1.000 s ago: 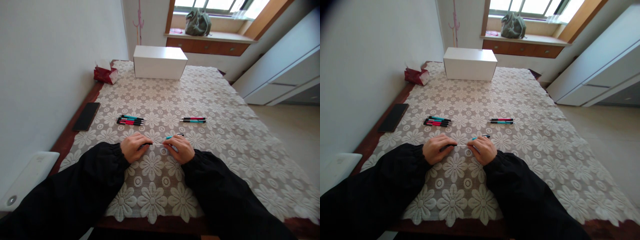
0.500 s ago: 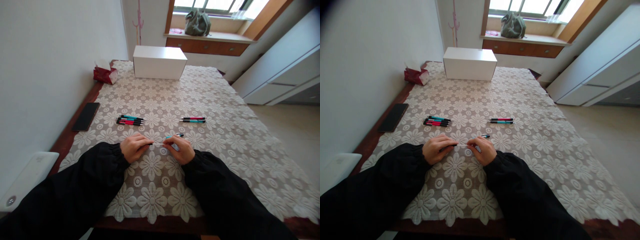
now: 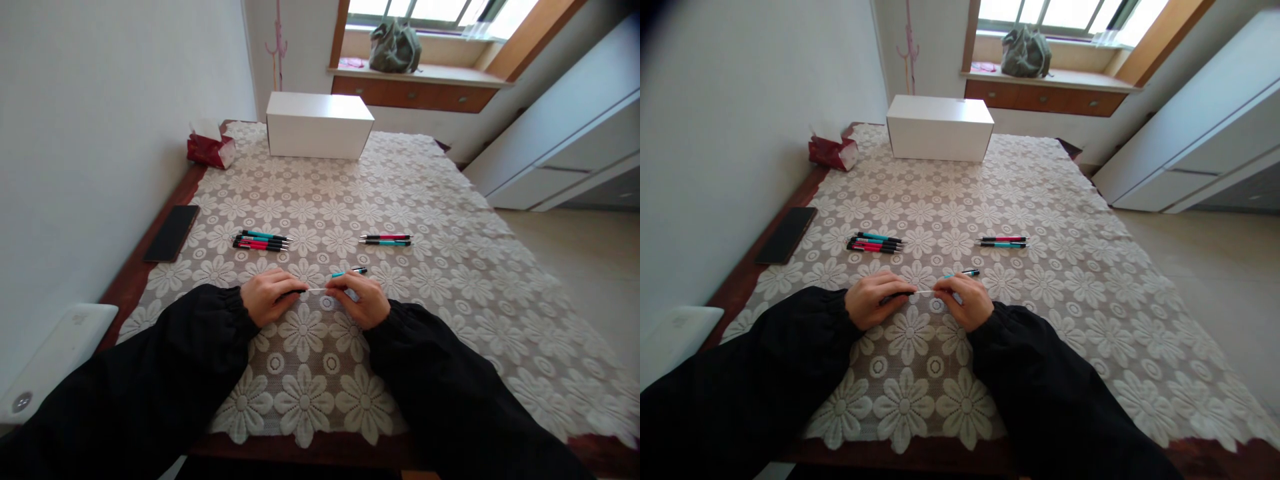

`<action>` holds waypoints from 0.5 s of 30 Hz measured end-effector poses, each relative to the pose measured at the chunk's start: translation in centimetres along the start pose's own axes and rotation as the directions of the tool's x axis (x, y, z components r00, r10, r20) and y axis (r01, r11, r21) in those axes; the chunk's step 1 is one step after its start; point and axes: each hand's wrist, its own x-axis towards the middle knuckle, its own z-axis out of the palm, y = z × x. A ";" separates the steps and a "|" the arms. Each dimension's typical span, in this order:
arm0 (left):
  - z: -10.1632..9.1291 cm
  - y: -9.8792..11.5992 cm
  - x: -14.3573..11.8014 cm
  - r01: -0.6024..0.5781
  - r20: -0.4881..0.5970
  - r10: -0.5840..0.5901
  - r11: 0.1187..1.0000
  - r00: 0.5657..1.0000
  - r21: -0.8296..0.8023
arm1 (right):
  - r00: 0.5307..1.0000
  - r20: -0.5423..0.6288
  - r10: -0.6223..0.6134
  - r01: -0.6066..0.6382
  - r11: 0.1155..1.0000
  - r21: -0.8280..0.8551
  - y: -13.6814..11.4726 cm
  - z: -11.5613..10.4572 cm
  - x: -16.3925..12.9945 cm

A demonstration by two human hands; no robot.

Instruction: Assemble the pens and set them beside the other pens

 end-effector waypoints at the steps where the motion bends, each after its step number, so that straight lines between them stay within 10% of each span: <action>1: 0.0 0.0 0.0 0.002 0.003 -0.002 1.000 1.000 0.001 | 1.000 0.002 -0.008 0.008 1.000 -0.002 0.0 0.0 0.0; 15: -0.1 0.0 0.0 -0.004 0.026 0.004 1.000 1.000 0.000 | 1.000 -0.010 -0.025 0.025 1.000 0.017 0.2 0.3 -0.2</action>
